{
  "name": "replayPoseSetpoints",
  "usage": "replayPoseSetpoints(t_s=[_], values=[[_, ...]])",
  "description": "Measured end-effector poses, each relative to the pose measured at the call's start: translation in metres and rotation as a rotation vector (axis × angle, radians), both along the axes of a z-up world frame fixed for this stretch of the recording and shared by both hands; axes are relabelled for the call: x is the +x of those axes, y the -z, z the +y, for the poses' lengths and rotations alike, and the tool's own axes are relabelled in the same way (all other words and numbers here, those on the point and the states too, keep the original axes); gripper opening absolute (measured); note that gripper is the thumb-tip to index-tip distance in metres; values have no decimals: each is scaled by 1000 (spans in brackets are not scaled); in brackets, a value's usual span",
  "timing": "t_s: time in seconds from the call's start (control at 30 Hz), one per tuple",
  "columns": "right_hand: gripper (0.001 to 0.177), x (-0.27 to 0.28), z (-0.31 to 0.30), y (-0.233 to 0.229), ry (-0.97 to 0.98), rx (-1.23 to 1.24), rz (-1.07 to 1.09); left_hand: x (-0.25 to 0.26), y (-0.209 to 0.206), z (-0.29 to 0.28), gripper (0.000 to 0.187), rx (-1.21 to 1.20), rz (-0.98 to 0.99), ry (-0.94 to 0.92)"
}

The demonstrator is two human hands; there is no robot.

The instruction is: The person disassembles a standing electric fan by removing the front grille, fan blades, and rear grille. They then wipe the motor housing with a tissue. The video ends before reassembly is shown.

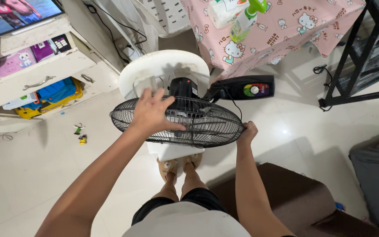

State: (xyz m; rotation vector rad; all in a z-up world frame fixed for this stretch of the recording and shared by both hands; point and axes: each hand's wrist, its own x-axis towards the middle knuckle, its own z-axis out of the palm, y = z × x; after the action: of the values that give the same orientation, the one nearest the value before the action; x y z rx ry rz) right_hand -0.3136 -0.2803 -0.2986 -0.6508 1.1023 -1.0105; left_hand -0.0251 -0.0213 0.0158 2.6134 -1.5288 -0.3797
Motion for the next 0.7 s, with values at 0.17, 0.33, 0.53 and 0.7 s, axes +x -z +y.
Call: replayPoseSetpoints(t_s=[0.17, 0.33, 0.53, 0.7], values=[[21, 0, 3, -12, -121, -143, 150, -14, 10, 21, 124, -153, 137, 99], [11, 7, 26, -80, -165, -516, 602, -21, 26, 40, 106, -262, 167, 133], [21, 24, 86, -209, -559, -727, 703, -30, 36, 49, 102, -347, 151, 125], [28, 56, 108, -283, -981, -666, 896, -30, 42, 49, 101, -404, 132, 127]])
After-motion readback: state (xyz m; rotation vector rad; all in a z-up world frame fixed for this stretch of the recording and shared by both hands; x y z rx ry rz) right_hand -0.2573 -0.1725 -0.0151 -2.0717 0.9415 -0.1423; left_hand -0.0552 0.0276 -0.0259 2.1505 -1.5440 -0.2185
